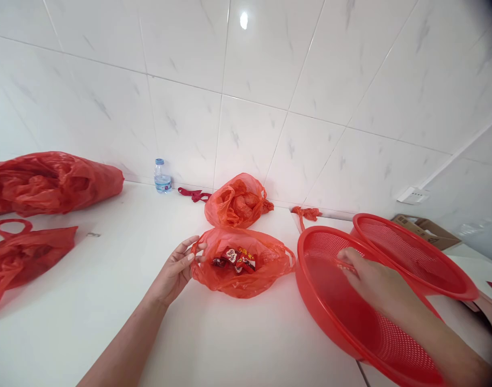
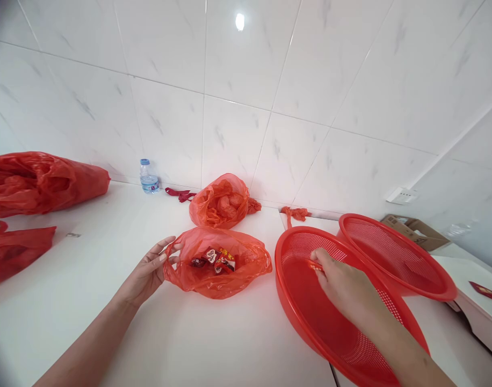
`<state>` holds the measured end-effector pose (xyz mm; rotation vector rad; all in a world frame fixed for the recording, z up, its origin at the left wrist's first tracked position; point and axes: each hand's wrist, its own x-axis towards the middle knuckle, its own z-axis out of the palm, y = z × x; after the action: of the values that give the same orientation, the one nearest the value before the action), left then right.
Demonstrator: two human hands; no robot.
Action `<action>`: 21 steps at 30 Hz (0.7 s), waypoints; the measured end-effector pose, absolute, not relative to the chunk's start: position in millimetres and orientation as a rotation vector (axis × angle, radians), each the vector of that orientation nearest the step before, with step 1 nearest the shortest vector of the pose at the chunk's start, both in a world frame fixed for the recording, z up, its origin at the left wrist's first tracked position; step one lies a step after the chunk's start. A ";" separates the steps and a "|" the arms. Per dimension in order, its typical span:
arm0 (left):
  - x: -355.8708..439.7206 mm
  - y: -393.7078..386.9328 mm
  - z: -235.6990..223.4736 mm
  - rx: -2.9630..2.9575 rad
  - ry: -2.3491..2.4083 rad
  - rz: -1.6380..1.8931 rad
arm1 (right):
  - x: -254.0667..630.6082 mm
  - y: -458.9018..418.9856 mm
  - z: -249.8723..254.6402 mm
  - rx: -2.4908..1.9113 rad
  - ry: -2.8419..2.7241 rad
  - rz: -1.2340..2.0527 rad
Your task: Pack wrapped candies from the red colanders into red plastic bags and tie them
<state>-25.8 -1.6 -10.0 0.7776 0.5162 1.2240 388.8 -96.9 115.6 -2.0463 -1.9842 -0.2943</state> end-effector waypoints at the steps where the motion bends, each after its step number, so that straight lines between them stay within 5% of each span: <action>1: -25.7 -1.6 -10.2 0.778 0.513 1.225 | 373.2 -101.7 121.6 -2.043 -2.039 -0.286; 21: -24.6 -5.6 -2.1 0.774 0.491 1.210 | 204.9 -44.3 47.8 -1.307 -2.112 0.536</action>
<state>-24.6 -5.6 -2.1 0.7742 0.4908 1.2096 204.9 -44.3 47.8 -1.3074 -2.1120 0.5362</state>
